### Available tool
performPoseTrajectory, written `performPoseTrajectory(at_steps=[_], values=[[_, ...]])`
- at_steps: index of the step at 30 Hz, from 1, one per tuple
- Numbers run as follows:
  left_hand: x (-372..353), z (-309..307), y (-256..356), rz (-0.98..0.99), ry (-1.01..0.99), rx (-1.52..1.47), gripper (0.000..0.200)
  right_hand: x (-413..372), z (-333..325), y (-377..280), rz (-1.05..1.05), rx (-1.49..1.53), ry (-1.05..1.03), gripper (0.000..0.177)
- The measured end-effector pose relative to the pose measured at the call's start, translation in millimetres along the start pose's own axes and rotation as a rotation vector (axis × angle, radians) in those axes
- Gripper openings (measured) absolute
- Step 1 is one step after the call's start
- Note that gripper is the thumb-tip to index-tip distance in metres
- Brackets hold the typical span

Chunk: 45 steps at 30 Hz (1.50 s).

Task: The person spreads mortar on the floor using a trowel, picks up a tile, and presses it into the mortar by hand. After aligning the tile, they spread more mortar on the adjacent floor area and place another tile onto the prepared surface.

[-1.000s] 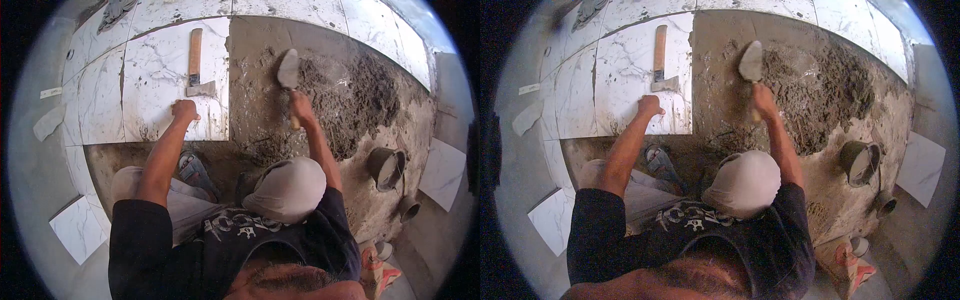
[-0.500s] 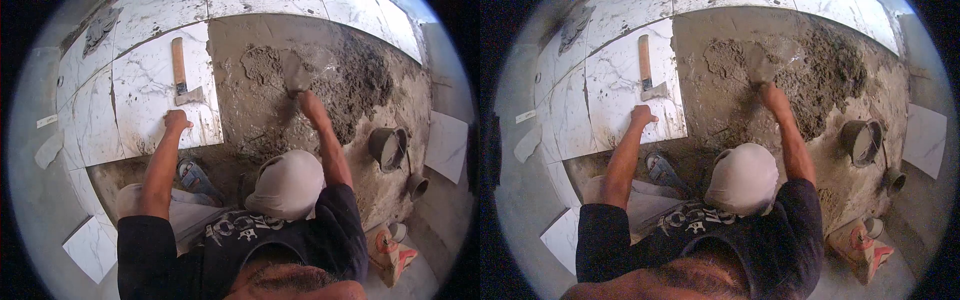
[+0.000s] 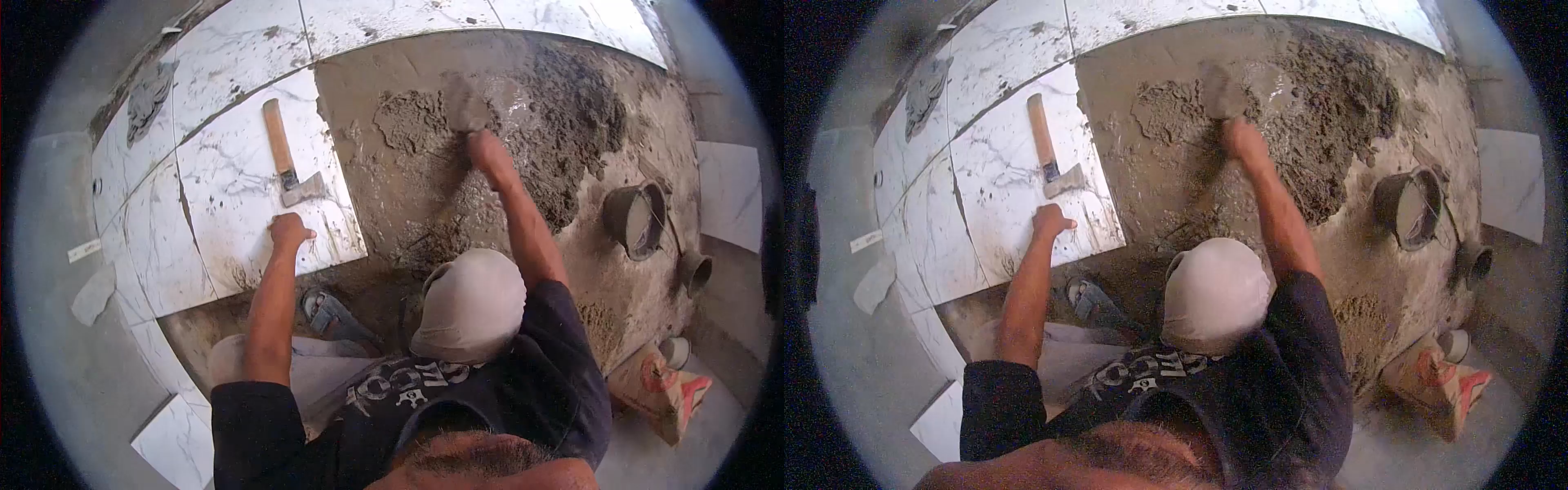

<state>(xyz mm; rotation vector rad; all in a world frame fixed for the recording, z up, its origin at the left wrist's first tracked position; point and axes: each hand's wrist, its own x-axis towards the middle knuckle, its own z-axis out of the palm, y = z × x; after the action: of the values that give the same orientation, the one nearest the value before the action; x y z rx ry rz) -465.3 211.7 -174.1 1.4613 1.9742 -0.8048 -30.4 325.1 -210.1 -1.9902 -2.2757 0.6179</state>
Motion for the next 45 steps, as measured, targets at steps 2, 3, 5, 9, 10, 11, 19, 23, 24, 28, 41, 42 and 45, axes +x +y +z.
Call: performPoseTrajectory(at_steps=[2,3,5,9,10,11,19,23,24,28,41,42,45], values=[[-3.4,-3.9,3.9,-0.024,0.021,0.014,0.063,-2.3,-43.8,21.3,0.088,-0.023,-0.015,0.034],[-0.6,-4.0,4.4,-0.018,0.020,0.012,0.063,-7.3,-47.7,43.7,0.159,0.026,-0.063,0.034],[3.1,1.0,-1.7,0.003,-0.005,-0.014,0.063,-27.4,-53.8,80.0,0.250,0.050,-0.114,0.037],[5.3,-1.1,1.9,-0.055,0.013,-0.005,0.061,-73.2,-82.2,56.2,0.342,-0.040,-0.074,0.043],[1.8,-4.0,3.3,-0.049,-0.004,-0.011,0.061,-70.4,-81.8,47.2,0.533,0.218,0.008,0.045],[-1.3,-7.2,4.6,-0.041,-0.016,-0.011,0.060,-65.7,-83.8,32.1,0.481,0.199,0.070,0.045],[-1.7,-2.9,1.8,-0.001,0.033,0.012,0.059,3.2,-66.0,45.0,0.356,0.174,-0.018,0.030],[0.6,0.2,0.0,0.018,0.017,0.037,0.059,-82.6,-27.6,118.8,0.250,0.019,-0.028,0.034],[3.1,0.4,-0.7,0.022,-0.003,0.036,0.059,-109.4,-39.6,111.5,0.362,0.120,-0.035,0.036],[9.7,-1.5,2.0,0.006,-0.037,0.029,0.060,-157.4,-52.0,92.3,0.731,0.267,0.081,0.040],[2.3,2.4,-2.3,0.058,0.048,0.039,0.062,-136.1,-51.3,118.0,0.430,0.014,-0.117,0.036],[1.5,-1.8,0.7,0.039,-0.005,0.018,0.062,-153.2,-33.1,135.2,0.485,0.102,-0.088,0.036],[6.6,0.7,-2.0,0.038,-0.024,0.003,0.062,-181.6,-50.6,104.7,0.741,0.230,-0.092,0.036]])
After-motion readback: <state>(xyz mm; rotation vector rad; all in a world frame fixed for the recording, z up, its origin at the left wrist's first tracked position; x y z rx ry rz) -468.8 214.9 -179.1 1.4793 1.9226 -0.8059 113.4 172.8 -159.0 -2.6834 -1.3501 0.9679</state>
